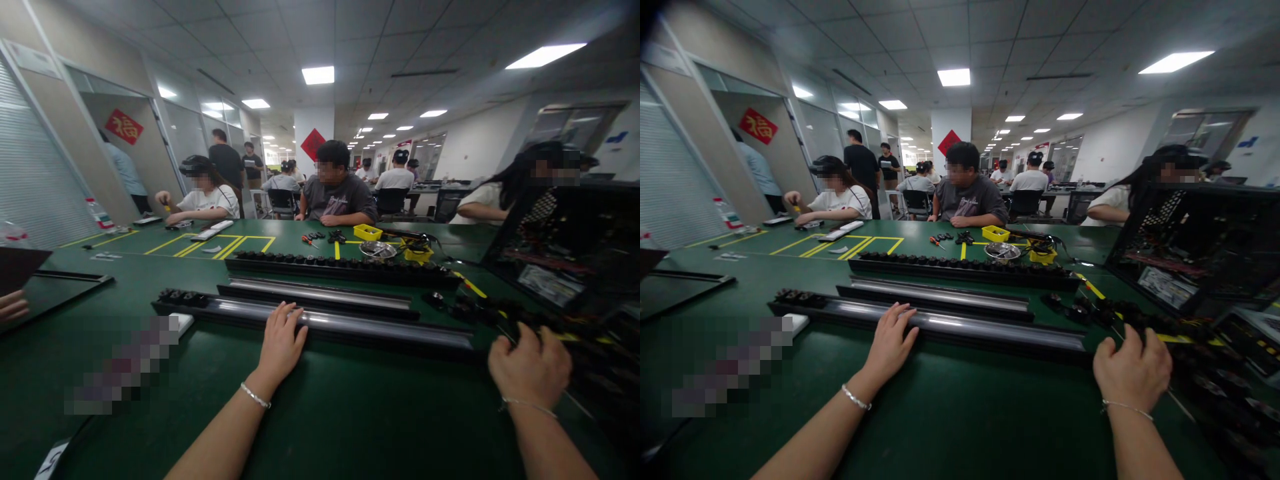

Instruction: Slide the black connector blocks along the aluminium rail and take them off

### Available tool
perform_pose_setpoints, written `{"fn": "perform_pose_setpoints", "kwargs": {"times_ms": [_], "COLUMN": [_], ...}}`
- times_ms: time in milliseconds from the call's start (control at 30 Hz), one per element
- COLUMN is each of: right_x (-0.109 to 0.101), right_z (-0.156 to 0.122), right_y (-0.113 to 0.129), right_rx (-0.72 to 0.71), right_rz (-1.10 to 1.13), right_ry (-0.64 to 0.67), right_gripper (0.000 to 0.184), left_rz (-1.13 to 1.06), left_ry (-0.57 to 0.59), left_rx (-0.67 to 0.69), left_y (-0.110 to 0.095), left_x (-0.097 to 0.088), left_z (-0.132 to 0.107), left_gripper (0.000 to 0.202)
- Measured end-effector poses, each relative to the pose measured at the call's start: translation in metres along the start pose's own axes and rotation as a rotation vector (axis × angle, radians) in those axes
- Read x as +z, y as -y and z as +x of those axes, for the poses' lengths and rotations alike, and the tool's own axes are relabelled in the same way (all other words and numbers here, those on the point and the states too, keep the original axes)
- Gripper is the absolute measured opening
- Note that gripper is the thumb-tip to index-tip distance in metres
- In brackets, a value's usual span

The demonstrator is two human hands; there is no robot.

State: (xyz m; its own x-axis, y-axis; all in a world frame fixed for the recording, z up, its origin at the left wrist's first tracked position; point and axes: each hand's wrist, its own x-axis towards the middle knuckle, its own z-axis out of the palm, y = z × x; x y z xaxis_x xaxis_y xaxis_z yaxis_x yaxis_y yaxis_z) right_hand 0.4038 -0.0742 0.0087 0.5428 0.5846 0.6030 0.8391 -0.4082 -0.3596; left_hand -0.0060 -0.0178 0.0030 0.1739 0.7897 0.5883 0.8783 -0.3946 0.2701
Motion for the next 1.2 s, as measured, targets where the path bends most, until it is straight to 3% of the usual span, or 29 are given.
{"fn": "perform_pose_setpoints", "kwargs": {"times_ms": [133, 300, 400, 500, 600, 800, 1000, 1200], "right_x": [0.012, 0.029, 0.034, 0.035, 0.033, 0.025, 0.028, 0.028], "right_z": [-0.006, -0.01, -0.007, -0.005, -0.005, -0.009, -0.01, -0.009], "right_y": [0.024, 0.028, 0.023, 0.021, 0.023, 0.032, 0.029, 0.029], "right_rx": [-0.176, -0.203, -0.211, -0.206, -0.197, -0.2, -0.212, -0.213], "right_rz": [-0.031, -0.085, -0.072, -0.065, -0.065, -0.064, -0.058, -0.071], "right_ry": [0.108, 0.365, 0.394, 0.388, 0.396, 0.358, 0.34, 0.34], "right_gripper": [0.056, 0.054, 0.051, 0.05, 0.05, 0.049, 0.048, 0.049], "left_rz": [0.138, 0.345, 0.451, 0.5, 0.533, 0.618, 0.535, 0.532], "left_ry": [-0.042, 0.075, 0.138, 0.201, 0.249, 0.288, 0.455, 0.431], "left_rx": [-0.202, -0.463, -0.56, -0.591, -0.616, -0.608, -0.683, -0.661], "left_y": [0.025, 0.091, 0.134, 0.162, 0.172, 0.18, 0.195, 0.193], "left_x": [-0.013, -0.05, -0.074, -0.09, -0.095, -0.088, -0.085, -0.084], "left_z": [0.006, 0.021, 0.029, 0.035, 0.038, 0.042, 0.047, 0.047], "left_gripper": [0.047, 0.062, 0.069, 0.08, 0.084, 0.089, 0.091, 0.084]}}
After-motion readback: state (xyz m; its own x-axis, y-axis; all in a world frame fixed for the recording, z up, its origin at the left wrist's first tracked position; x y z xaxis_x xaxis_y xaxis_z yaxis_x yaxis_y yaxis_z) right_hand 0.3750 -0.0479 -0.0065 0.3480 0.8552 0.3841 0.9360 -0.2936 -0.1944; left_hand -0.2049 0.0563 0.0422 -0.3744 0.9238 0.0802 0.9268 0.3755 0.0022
